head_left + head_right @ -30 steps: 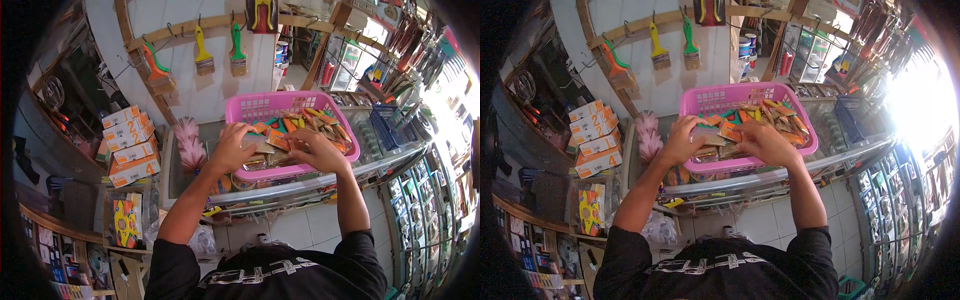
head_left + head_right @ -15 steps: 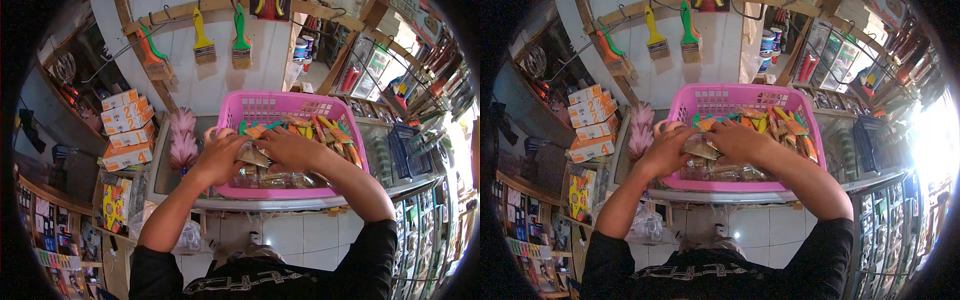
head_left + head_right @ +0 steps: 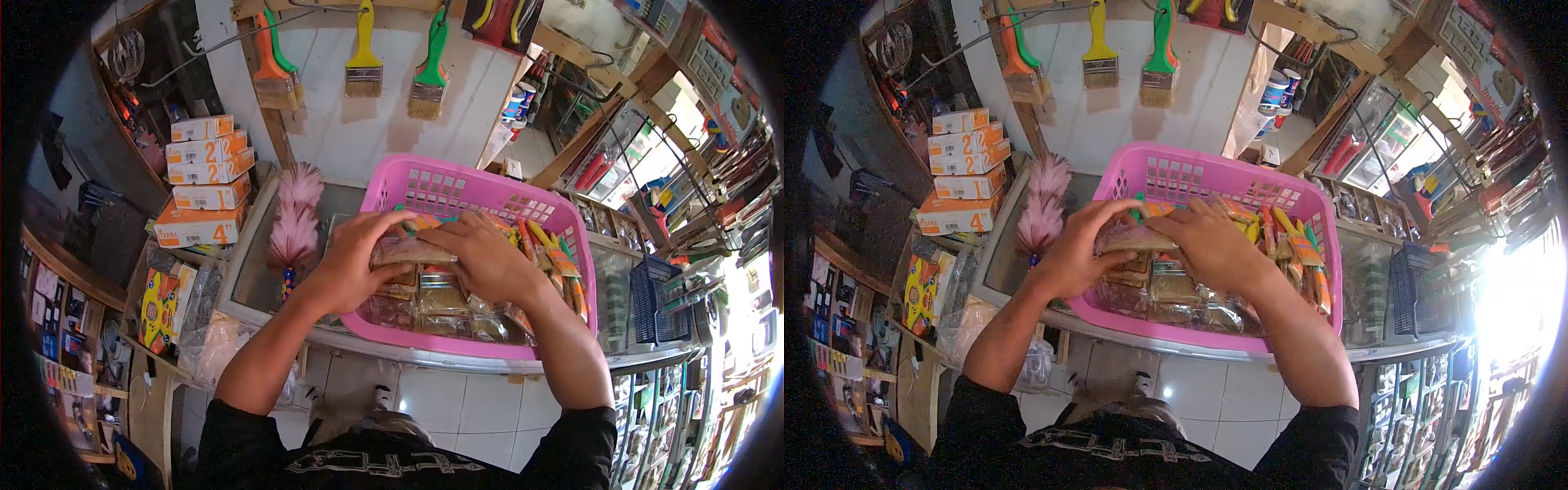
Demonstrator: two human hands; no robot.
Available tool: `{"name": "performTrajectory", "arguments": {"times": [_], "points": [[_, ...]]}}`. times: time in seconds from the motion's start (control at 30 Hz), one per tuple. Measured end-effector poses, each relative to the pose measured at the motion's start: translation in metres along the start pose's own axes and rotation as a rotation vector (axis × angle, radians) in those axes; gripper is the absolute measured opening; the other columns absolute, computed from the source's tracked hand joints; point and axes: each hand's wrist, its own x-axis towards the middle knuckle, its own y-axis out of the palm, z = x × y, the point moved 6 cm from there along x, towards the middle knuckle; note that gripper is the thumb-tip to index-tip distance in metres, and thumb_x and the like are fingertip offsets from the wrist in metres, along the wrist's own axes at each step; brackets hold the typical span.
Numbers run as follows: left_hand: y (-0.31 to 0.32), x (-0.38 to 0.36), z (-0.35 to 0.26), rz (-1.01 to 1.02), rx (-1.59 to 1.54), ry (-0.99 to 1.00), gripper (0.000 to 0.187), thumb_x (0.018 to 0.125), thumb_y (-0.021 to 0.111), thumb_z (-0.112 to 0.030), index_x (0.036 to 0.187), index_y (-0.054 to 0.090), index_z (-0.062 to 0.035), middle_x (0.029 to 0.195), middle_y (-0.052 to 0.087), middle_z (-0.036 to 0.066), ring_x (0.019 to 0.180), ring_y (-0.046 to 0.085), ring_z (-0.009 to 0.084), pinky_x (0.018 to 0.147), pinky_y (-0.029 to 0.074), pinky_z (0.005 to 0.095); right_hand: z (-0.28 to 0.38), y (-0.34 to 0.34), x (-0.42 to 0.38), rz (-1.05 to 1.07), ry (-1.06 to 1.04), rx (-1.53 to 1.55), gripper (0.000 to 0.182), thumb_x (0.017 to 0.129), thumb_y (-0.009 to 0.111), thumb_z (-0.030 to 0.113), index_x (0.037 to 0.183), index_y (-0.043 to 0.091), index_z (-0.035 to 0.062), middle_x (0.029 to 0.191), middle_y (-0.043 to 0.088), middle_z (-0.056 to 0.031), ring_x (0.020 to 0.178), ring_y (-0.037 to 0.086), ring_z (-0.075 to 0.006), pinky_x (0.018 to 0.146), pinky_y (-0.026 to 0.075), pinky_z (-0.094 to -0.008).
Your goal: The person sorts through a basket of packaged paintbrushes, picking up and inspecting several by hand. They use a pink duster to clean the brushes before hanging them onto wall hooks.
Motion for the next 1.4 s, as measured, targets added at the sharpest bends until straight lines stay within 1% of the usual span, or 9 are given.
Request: {"name": "performTrajectory", "arguments": {"times": [0.23, 0.33, 0.43, 0.53, 0.63, 0.73, 0.87, 1.07, 1.4], "points": [[0.005, 0.0, 0.012, -0.05, -0.071, 0.046, 0.074, 0.084, 0.085, -0.011, 0.149, 0.05, -0.0084, 0.141, 0.059, 0.013, 0.135, 0.055, 0.0294, 0.117, 0.04, 0.0438, -0.002, -0.018, 0.0, -0.233, -0.11, 0.175, 0.037, 0.099, 0.064, 0.015, 0.135, 0.065, 0.006, 0.119, 0.073, -0.0169, 0.107, 0.066, -0.0395, 0.093, 0.051, -0.05], [0.008, -0.004, 0.023, -0.063, 0.004, -0.02, 0.067, 0.089, 0.083, -0.022, 0.147, 0.052, -0.0055, 0.141, 0.059, 0.014, 0.136, 0.054, 0.0312, 0.117, 0.039, 0.0426, -0.003, -0.033, -0.005, -0.257, 0.135, 0.41, 0.032, 0.102, 0.063, 0.017, 0.13, 0.066, 0.0026, 0.11, 0.075, -0.019, 0.098, 0.071, -0.0377, 0.085, 0.054, -0.0449], [0.003, -0.004, 0.015, -0.027, 0.017, -0.003, 0.062, 0.092, 0.08, -0.028, 0.144, 0.055, -0.0034, 0.14, 0.06, 0.017, 0.134, 0.054, 0.0353, 0.117, 0.039, 0.0456, -0.006, -0.04, -0.012, -0.245, 0.278, 0.523, 0.03, 0.107, 0.061, 0.022, 0.126, 0.066, -0.0004, 0.1, 0.075, -0.0156, 0.088, 0.071, -0.0272, 0.078, 0.054, -0.0383], [-0.001, -0.005, 0.007, -0.083, -0.047, 0.066, 0.059, 0.093, 0.078, -0.03, 0.141, 0.058, -0.0019, 0.137, 0.062, 0.019, 0.132, 0.055, 0.0373, 0.115, 0.04, 0.0466, -0.015, -0.036, -0.016, -0.358, 0.289, 0.599, 0.038, 0.112, 0.055, 0.033, 0.104, 0.065, -0.0022, 0.087, 0.062, -0.0066, 0.075, 0.054, -0.0122, 0.069, 0.046, -0.0318], [0.0, -0.009, 0.011, -0.128, -0.033, 0.086, 0.057, 0.094, 0.077, -0.031, 0.14, 0.059, -0.0021, 0.132, 0.064, 0.019, 0.128, 0.057, 0.0366, 0.111, 0.04, 0.045, -0.025, -0.029, -0.011, -0.424, 0.232, 0.878, 0.039, 0.113, 0.051, 0.036, 0.096, 0.058, 0.0015, 0.083, 0.059, -0.0045, 0.073, 0.052, -0.0128, 0.068, 0.045, -0.0314], [-0.001, -0.01, 0.013, -0.095, 0.014, 0.072, 0.056, 0.095, 0.077, -0.033, 0.137, 0.061, -0.0003, 0.128, 0.067, 0.019, 0.122, 0.06, 0.0343, 0.107, 0.042, 0.043, -0.02, -0.033, -0.009, -0.431, 0.224, 1.005, 0.036, 0.114, 0.051, 0.036, 0.116, 0.061, 0.0013, 0.081, 0.055, 0.0011, 0.074, 0.048, -0.0091, 0.068, 0.042, -0.029], [-0.007, -0.017, 0.003, -0.169, 0.061, -0.017, 0.048, 0.096, 0.076, -0.032, 0.133, 0.065, -0.0031, 0.115, 0.073, 0.017, 0.118, 0.061, 0.0315, 0.102, 0.037, 0.0413, -0.03, -0.019, -0.008, -0.357, 0.253, 0.983, 0.037, 0.114, 0.049, 0.038, 0.112, 0.059, 0.0022, 0.085, 0.057, -0.0004, 0.076, 0.051, -0.0097, 0.07, 0.044, -0.029], [-0.014, -0.022, 0.005, -0.293, -0.22, 0.081, 0.033, 0.097, 0.074, -0.023, 0.12, 0.066, -0.0008, 0.107, 0.074, 0.018, 0.097, 0.069, 0.035, 0.092, 0.049, 0.0445, 0.011, -0.014, 0.008, -0.278, 0.243, 0.856, 0.034, 0.114, 0.049, 0.036, 0.109, 0.059, 0.0037, 0.087, 0.06, -0.0017, 0.077, 0.056, -0.0098, 0.07, 0.047, -0.0287], [-0.045, -0.067, 0.0, -0.548, -0.823, 0.158, 0.027, 0.108, 0.056, -0.01, 0.133, 0.051, 0.0007, 0.11, 0.067, 0.009, 0.093, 0.065, 0.0131, 0.086, 0.053, 0.0303, 0.098, -0.026, 0.08, -0.178, 0.015, 0.905, 0.028, 0.113, 0.053, 0.026, 0.126, 0.06, 0.0022, 0.094, 0.066, -0.0016, 0.074, 0.058, -0.0095, 0.067, 0.051, -0.0282]]}}
